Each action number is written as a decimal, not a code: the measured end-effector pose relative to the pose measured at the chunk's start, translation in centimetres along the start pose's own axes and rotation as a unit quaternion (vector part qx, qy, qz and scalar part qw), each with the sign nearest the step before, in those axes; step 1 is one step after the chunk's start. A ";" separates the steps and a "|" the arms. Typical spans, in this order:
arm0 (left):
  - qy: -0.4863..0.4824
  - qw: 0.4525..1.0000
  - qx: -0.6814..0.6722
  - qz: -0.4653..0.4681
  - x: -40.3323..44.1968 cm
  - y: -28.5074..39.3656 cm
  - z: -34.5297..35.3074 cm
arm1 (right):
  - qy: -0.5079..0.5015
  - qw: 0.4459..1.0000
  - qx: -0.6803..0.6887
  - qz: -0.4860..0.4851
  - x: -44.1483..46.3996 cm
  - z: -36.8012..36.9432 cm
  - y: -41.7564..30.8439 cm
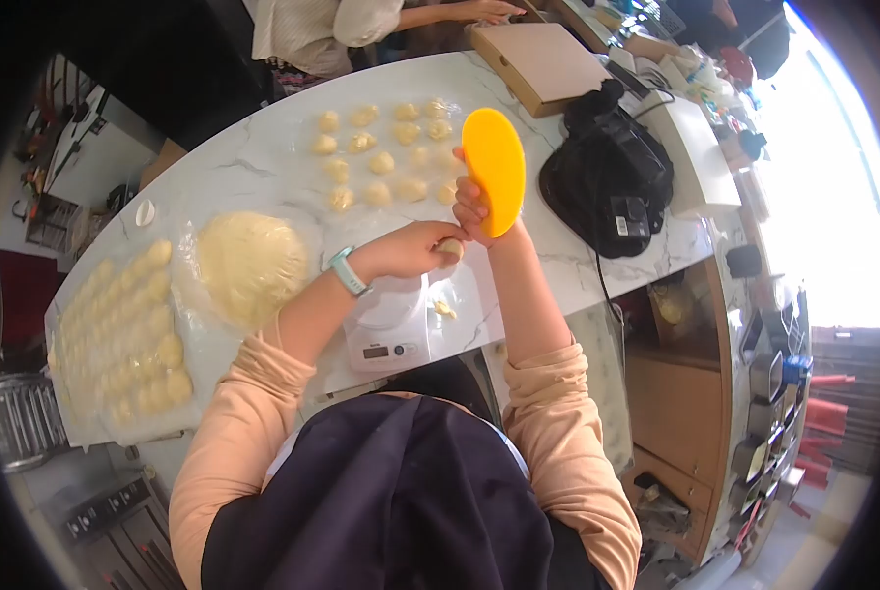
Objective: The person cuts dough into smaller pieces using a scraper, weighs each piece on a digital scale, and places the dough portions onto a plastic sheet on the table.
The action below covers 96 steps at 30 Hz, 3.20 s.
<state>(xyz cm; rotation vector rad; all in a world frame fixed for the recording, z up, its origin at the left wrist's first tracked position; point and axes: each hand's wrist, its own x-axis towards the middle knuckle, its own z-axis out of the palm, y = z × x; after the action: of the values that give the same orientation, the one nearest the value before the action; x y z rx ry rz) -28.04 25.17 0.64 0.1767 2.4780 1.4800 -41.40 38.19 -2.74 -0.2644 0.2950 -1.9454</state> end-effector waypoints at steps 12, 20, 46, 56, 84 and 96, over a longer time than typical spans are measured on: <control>0.517 0.801 0.283 -0.107 0.4 -17.5 -17.4 | -0.101 0.993 0.055 0.023 0.5 2.3 1.1; 0.453 0.769 0.439 -0.102 0.0 -24.9 -16.8 | 0.034 0.998 0.012 0.044 -1.4 -1.0 2.8; 0.372 0.902 0.077 0.203 -13.9 0.9 8.8 | -0.003 0.996 -0.008 -0.084 -13.5 4.8 6.6; 0.440 0.874 0.194 -0.078 -23.5 -5.8 8.1 | 0.130 0.945 -0.300 0.008 -10.5 7.3 7.9; 0.348 0.789 -0.504 -0.042 -23.6 -1.5 10.1 | 0.048 0.712 -0.668 0.209 -9.4 14.5 16.6; 0.467 0.869 0.150 -0.061 -28.1 -6.8 11.4 | 0.280 0.822 -0.496 0.022 -9.6 11.2 15.0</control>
<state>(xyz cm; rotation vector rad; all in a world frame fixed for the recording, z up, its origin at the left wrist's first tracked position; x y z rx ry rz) 2.22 25.15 -6.24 -0.8334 3.3505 1.2787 -21.19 40.56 2.55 -0.3319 1.6995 -1.6168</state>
